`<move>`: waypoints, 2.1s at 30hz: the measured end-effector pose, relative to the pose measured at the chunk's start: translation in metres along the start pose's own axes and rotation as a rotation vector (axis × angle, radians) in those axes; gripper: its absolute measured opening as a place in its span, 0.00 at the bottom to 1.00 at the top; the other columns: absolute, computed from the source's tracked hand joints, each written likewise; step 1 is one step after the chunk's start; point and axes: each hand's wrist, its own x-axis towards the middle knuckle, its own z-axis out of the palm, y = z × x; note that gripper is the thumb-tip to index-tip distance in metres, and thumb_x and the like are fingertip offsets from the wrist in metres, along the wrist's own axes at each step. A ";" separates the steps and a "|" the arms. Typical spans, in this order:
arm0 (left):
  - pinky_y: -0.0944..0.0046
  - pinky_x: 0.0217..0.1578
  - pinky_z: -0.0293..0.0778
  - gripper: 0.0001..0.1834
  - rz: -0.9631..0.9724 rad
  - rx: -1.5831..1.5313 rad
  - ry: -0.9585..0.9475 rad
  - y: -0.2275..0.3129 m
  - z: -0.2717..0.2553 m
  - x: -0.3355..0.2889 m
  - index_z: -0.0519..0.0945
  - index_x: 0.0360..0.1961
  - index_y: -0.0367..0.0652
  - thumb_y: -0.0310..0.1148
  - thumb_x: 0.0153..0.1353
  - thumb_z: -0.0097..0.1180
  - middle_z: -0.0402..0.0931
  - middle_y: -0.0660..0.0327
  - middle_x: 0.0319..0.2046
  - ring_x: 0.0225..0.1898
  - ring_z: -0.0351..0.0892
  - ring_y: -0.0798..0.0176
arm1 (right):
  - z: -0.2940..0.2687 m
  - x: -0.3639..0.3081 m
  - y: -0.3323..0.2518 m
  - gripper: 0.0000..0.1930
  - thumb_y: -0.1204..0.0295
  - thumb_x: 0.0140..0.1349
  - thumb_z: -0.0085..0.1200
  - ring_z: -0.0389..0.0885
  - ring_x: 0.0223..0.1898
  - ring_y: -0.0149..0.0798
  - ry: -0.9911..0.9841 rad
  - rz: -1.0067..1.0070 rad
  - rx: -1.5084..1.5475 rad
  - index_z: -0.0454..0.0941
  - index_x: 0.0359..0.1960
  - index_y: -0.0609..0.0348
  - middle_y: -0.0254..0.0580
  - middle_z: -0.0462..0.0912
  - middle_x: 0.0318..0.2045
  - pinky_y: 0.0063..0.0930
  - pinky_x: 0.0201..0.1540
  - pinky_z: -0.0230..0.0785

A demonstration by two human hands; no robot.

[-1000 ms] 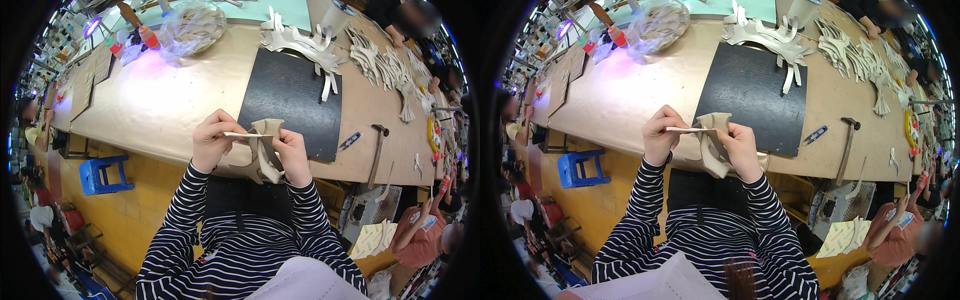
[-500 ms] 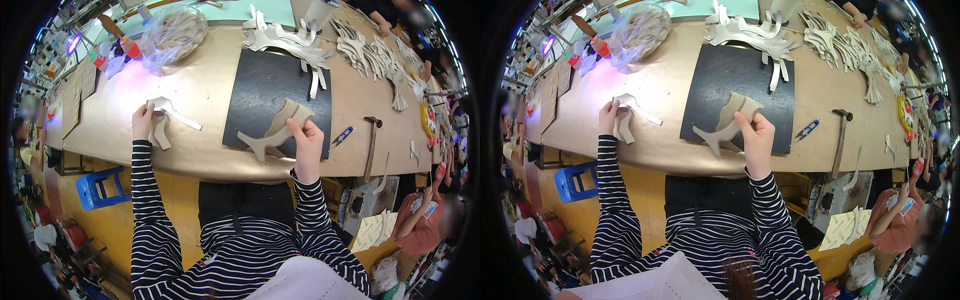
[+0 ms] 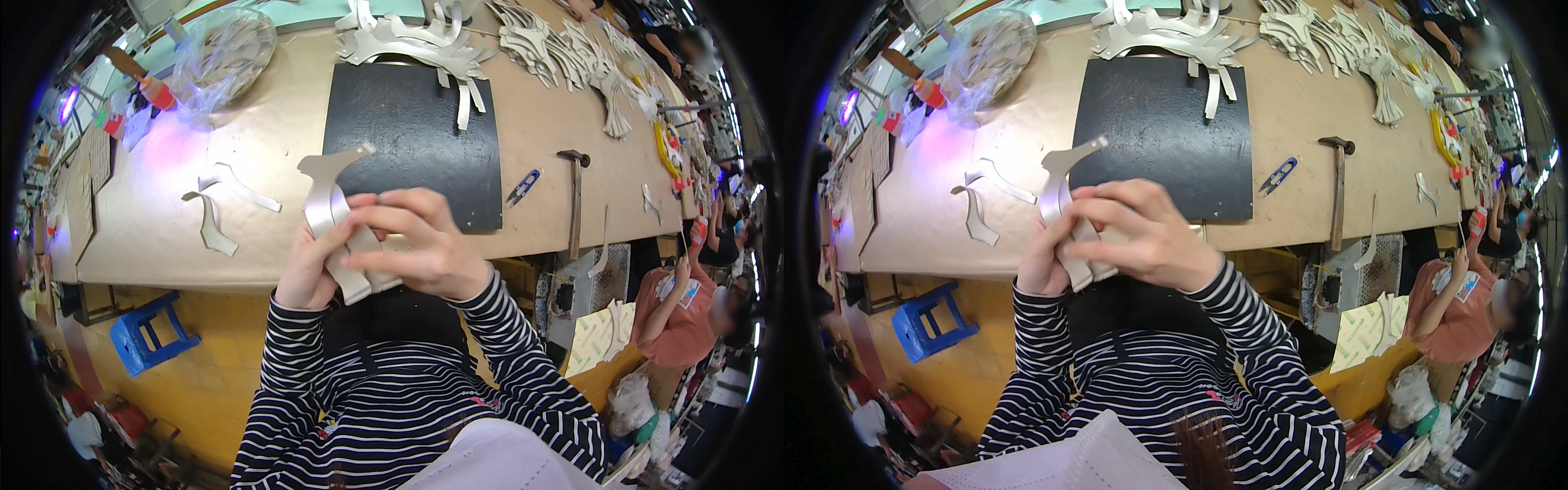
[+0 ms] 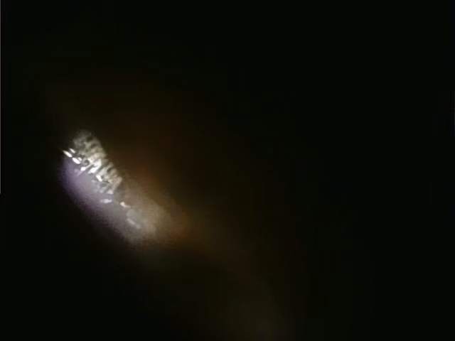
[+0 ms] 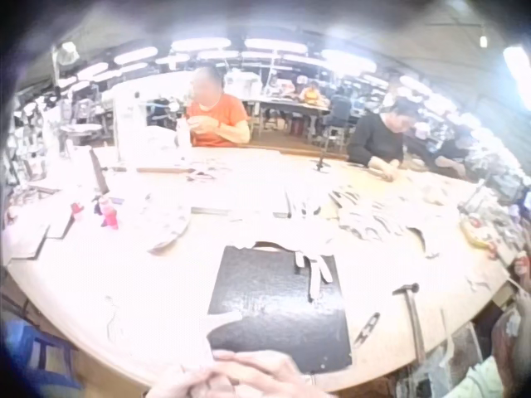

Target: The person repeatedly files the edges of white plastic pieces on a black mat, then taps them with a hammer. The person handles multiple pieces one at a time, filing and tapping each before setting it aside.

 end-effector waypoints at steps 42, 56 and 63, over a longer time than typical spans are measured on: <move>0.68 0.48 0.76 0.33 0.097 0.401 -0.158 -0.024 0.031 -0.030 0.63 0.70 0.38 0.20 0.64 0.55 0.78 0.60 0.45 0.41 0.80 0.70 | -0.052 -0.047 -0.040 0.18 0.73 0.72 0.52 0.74 0.41 0.24 0.156 1.118 0.862 0.74 0.61 0.68 0.33 0.80 0.41 0.18 0.47 0.66; 0.67 0.50 0.76 0.38 0.223 0.453 0.004 -0.033 0.034 -0.030 0.65 0.69 0.40 0.24 0.59 0.69 0.79 0.61 0.45 0.48 0.80 0.68 | -0.049 -0.060 -0.047 0.16 0.78 0.67 0.57 0.75 0.32 0.26 0.245 1.182 1.085 0.76 0.55 0.67 0.35 0.80 0.29 0.19 0.39 0.68; 0.68 0.49 0.77 0.38 0.250 0.519 0.005 -0.031 0.037 -0.031 0.64 0.70 0.40 0.23 0.60 0.67 0.80 0.62 0.43 0.46 0.81 0.69 | -0.047 -0.060 -0.052 0.15 0.79 0.66 0.59 0.76 0.31 0.25 0.233 1.185 1.051 0.78 0.53 0.70 0.38 0.83 0.31 0.18 0.35 0.68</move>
